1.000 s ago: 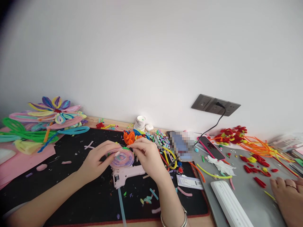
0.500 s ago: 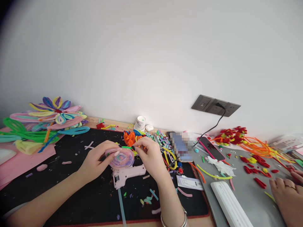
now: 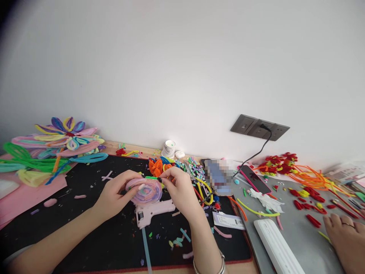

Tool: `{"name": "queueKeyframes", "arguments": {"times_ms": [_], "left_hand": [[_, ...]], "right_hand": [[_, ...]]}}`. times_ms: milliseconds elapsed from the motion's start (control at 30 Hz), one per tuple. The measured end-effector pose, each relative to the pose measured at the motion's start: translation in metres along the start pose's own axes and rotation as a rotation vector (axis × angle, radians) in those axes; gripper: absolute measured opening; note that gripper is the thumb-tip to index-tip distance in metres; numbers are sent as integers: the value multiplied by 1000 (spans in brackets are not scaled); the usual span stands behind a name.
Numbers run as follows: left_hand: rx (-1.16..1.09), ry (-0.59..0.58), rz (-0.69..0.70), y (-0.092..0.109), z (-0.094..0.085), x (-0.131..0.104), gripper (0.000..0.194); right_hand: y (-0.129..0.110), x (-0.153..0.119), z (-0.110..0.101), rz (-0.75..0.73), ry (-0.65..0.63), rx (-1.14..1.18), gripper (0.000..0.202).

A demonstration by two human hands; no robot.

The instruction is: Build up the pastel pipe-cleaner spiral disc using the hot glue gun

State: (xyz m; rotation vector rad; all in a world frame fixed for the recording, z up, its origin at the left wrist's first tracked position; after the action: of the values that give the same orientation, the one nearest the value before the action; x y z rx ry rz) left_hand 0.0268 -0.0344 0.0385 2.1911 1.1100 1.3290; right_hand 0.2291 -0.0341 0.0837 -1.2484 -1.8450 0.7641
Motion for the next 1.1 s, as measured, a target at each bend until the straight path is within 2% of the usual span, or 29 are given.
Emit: {"name": "queueKeyframes", "arguments": {"times_ms": [267,467,700,900,1100], "left_hand": [[-15,-44,17,1,0,0,19],[-27,-27,14,0,0,1,15],[-79,39,-110,-6,-1,1,14],[-185,120,-208,-10,1,1,18],[-229,145,-266,-12,1,0,20]], "right_hand": [[-4,-1,-3,-72,-38,-26,14],[-4,-1,-4,-128,6,-34,16],[-8,-2,-2,-174,1,-33,25],[-11,-5,7,-194,-36,-52,44],[-11,-6,13,-202,-65,-61,40]]}}
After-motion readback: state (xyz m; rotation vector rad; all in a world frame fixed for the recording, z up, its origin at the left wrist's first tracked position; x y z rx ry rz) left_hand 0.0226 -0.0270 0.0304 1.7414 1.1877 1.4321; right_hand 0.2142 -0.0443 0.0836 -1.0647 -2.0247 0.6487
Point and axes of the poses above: each hand's wrist, its own x-axis towards the middle knuckle, its own z-axis out of the palm, y = z × x, the point moved 2 cm from there along x, towards the middle knuckle, and after that the axes turned 3 degrees about -z, right-handed, at the moved point
